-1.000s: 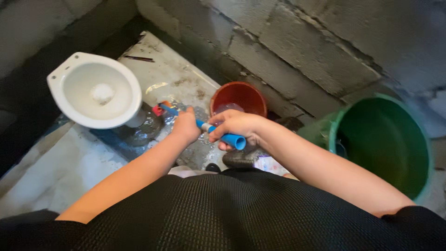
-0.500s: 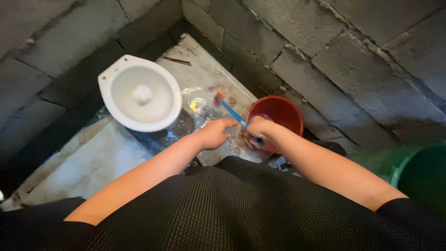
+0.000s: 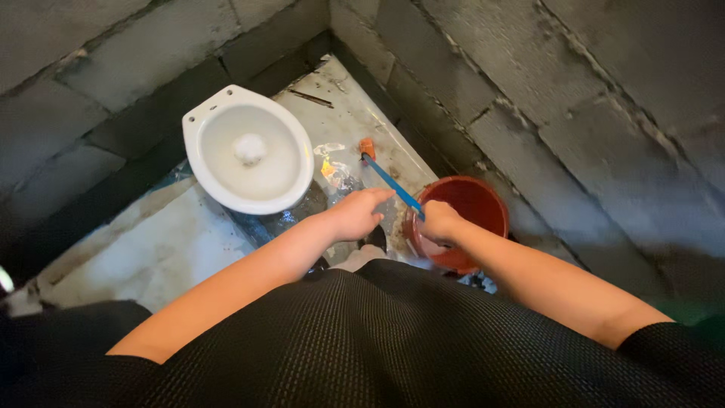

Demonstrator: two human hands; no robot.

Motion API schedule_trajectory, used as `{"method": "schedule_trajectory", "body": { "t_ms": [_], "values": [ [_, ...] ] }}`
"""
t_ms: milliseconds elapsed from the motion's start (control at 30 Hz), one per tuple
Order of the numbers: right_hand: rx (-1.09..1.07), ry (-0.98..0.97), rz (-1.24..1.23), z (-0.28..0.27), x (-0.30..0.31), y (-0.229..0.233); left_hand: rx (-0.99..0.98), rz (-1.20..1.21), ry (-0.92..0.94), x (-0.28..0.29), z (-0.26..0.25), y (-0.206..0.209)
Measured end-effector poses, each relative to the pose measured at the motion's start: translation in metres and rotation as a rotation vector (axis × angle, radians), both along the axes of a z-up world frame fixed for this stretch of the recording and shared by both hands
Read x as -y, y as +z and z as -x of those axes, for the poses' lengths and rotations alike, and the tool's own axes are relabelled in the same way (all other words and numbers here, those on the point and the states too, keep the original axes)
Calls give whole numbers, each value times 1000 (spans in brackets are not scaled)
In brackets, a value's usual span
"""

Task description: The person pours water from a blue scoop into a red bucket, then uses a blue-handled brush to scrub the floor around a white squat toilet. The person moves a black basin aside and continues scrubbing the wet floor area.

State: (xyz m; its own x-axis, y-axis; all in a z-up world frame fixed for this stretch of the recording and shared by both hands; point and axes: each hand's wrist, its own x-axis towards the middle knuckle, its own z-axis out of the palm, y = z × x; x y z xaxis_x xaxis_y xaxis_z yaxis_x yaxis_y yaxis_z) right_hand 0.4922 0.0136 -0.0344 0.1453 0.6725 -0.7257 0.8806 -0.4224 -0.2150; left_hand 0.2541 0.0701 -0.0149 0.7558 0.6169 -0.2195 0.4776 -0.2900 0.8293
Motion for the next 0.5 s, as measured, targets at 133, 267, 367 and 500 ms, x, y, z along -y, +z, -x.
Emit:
{"method": "schedule_trajectory", "body": {
  "t_ms": [133, 267, 367, 500],
  "values": [
    [-59, 0, 9, -21, -40, 9, -20, -52, 44, -18, -6, -5],
    [-132, -21, 11, -43, -80, 4, 30, -66, 70, -35, -26, -7],
    [-102, 44, -4, -62, -104, -8, 31, -89, 76, -54, -50, -7],
    [-67, 124, -3, -91, -119, -29, -19, -69, 61, -68, -81, -15]
  ]
}}
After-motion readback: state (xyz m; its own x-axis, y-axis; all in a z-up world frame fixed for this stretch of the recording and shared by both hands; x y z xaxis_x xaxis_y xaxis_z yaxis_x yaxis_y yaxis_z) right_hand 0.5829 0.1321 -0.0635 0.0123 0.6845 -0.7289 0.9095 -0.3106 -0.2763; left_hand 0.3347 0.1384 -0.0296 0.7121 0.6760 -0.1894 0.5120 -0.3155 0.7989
